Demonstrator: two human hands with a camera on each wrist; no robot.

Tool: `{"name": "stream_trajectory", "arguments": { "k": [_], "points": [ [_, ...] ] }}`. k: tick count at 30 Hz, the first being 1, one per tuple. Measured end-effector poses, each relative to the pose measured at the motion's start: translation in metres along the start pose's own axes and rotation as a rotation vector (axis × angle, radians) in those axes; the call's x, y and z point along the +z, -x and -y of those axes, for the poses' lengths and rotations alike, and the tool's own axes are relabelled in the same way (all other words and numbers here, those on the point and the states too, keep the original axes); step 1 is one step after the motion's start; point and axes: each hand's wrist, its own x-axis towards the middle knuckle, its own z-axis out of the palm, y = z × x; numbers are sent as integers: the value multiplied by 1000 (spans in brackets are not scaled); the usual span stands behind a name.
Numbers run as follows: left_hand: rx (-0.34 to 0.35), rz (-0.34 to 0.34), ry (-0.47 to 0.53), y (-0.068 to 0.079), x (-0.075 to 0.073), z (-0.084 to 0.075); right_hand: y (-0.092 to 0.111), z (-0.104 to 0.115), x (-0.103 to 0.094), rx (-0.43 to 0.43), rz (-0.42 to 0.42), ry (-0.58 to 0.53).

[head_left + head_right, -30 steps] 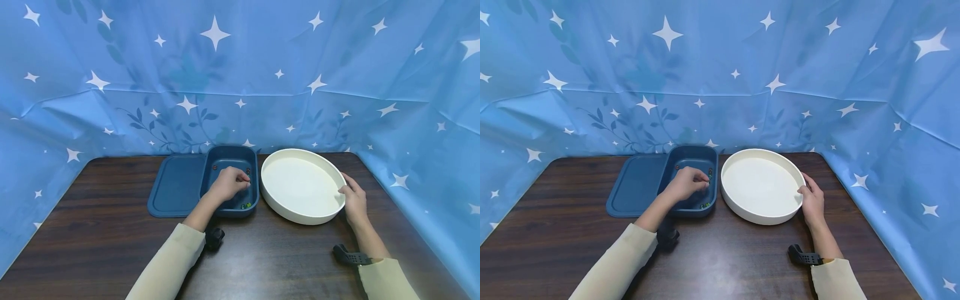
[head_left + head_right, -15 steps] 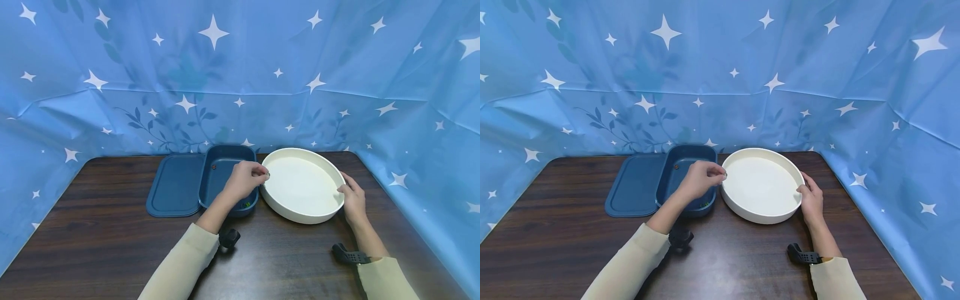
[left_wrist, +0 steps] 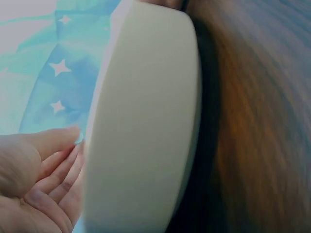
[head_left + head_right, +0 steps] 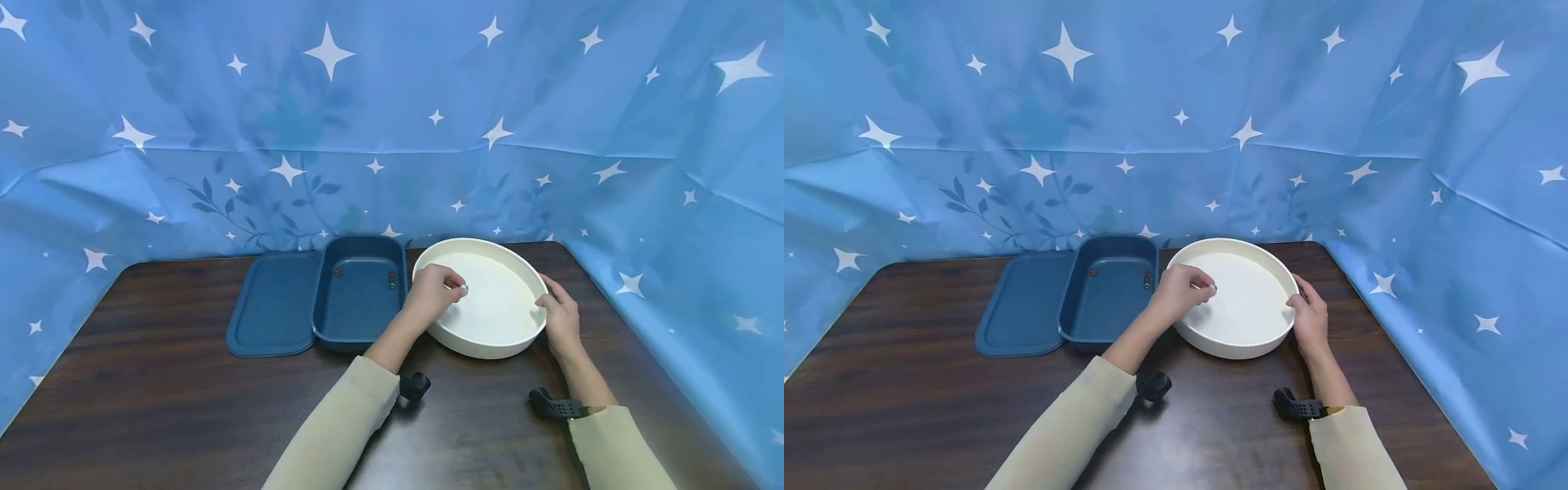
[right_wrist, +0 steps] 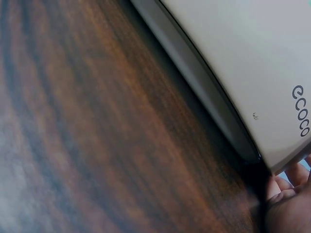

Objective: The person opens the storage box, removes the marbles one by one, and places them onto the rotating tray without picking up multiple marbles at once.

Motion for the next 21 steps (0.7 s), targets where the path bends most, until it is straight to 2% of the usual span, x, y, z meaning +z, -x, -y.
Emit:
{"name": "stream_trajectory", "arguments": {
  "k": [6, 10, 14, 21],
  "points": [
    [-15, -17, -90, -10, 20, 2, 0, -2, 7, -1, 0, -20],
    [-53, 1, -159, -16, 30, 4, 1, -4, 7, 17, -5, -27],
    [-93, 29, -211, -22, 36, 3, 1, -5, 6, 8, 0, -32],
    [-140, 68, -244, -27, 42, -1, 0, -2, 1, -30, -4, -33]
  ]
}}
